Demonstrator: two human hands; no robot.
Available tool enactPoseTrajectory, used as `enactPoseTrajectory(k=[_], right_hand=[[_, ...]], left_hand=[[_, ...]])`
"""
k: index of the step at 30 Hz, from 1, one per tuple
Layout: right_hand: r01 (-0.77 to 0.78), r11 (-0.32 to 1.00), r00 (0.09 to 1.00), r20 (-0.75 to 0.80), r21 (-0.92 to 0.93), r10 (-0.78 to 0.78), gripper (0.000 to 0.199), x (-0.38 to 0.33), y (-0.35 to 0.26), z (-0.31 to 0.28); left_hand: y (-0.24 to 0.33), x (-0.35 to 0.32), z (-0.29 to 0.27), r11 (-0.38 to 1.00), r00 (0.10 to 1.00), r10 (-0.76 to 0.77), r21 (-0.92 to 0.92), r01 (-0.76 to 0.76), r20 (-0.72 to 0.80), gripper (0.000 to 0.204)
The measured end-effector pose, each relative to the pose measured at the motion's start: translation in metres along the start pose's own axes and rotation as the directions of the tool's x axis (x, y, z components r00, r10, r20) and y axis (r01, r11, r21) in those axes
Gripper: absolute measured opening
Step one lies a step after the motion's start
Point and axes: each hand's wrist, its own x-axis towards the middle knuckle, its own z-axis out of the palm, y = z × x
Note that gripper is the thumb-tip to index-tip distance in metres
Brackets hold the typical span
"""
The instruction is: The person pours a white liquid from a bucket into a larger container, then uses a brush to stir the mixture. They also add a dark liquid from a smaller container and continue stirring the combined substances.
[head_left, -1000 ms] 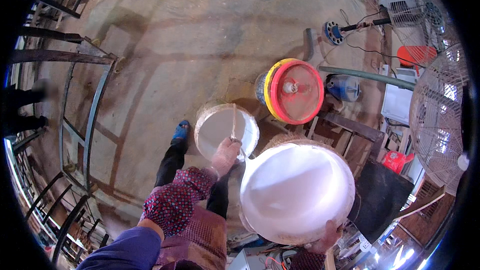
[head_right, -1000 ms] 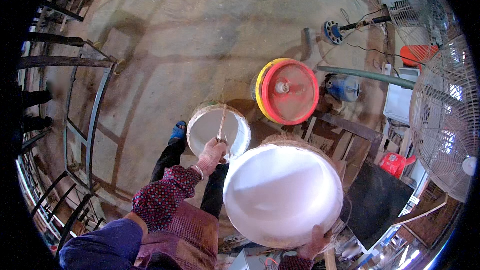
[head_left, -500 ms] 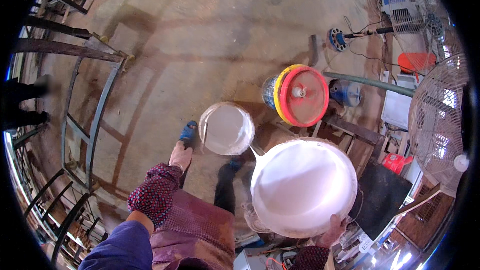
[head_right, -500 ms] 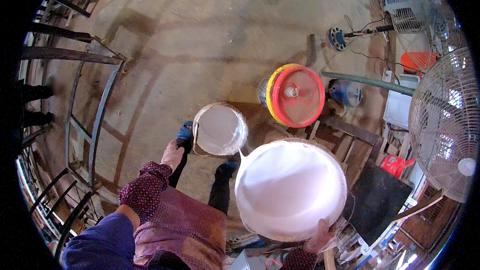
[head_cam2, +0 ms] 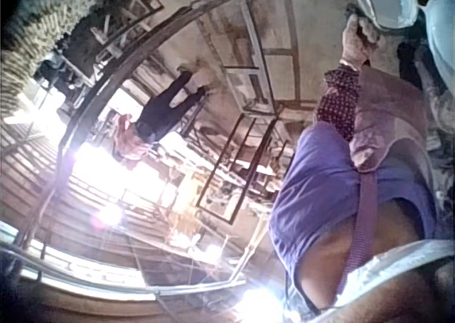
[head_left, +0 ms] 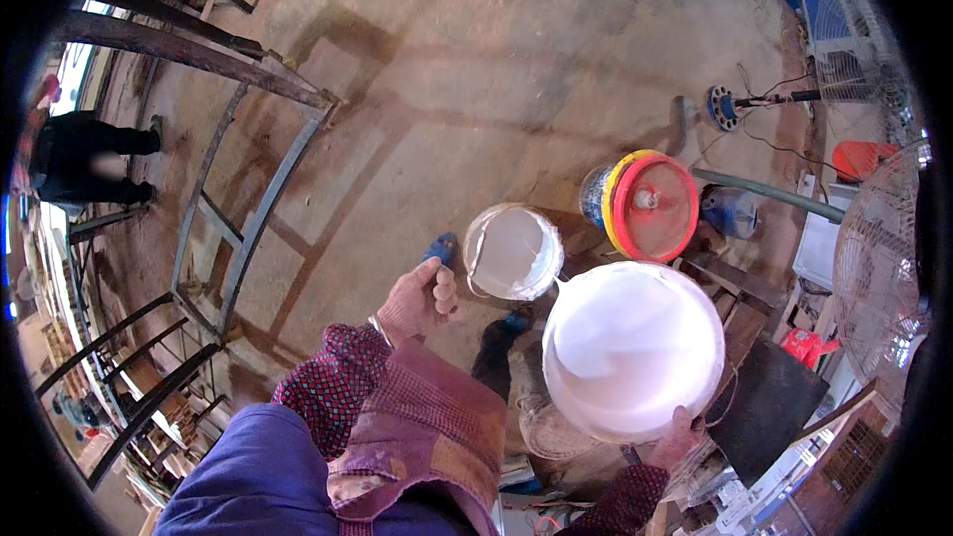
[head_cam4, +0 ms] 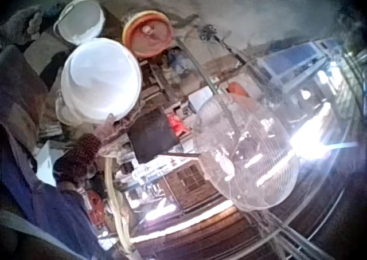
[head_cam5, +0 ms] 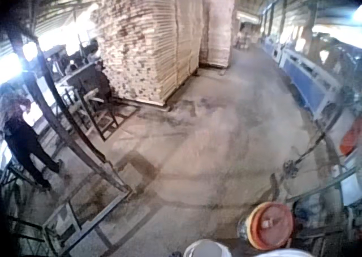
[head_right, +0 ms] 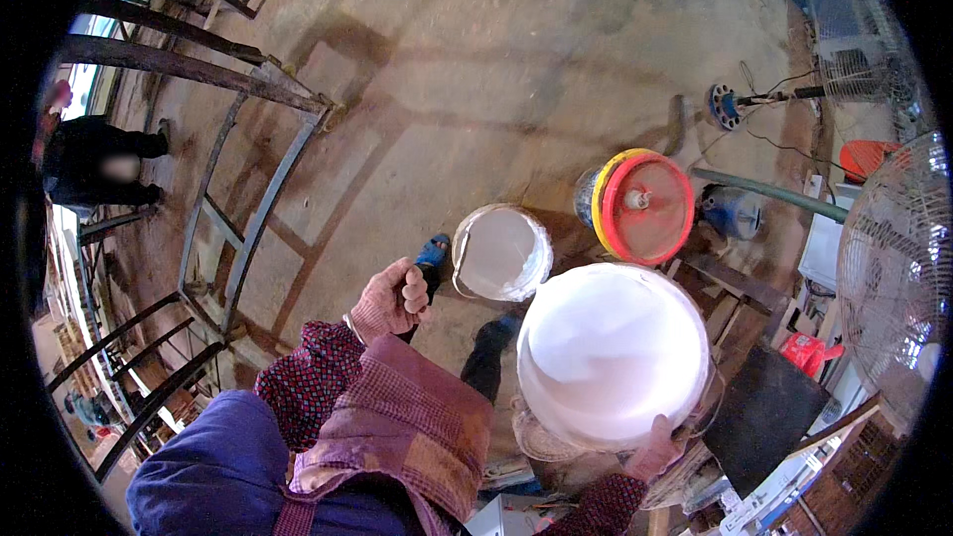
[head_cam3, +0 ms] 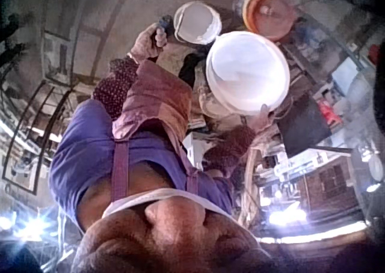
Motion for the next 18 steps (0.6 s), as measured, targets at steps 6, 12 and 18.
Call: enactPoseTrajectory(k=[6, 12, 18], right_hand=[[0.010, 0.991, 1.000, -0.003, -0.133, -0.010, 0.056, -0.011, -0.021, 0.017], [0.030, 0.995, 0.997, -0.061, -0.092, -0.036, 0.048, -0.017, -0.024, 0.019], [0.047, 0.994, 0.998, -0.036, -0.096, -0.050, 0.051, -0.017, -0.030, 0.018]], left_hand=[[0.007, -0.021, 0.013, 0.987, 0.967, 0.082, 0.153, -0.046, -0.240, 0.032], [0.014, -0.040, -0.022, 0.951, 0.890, 0.105, 0.305, 0.040, -0.443, 0.032], [0.009, -0.052, -0.056, 0.863, 0.902, 0.165, 0.500, 0.063, -0.398, 0.034]])
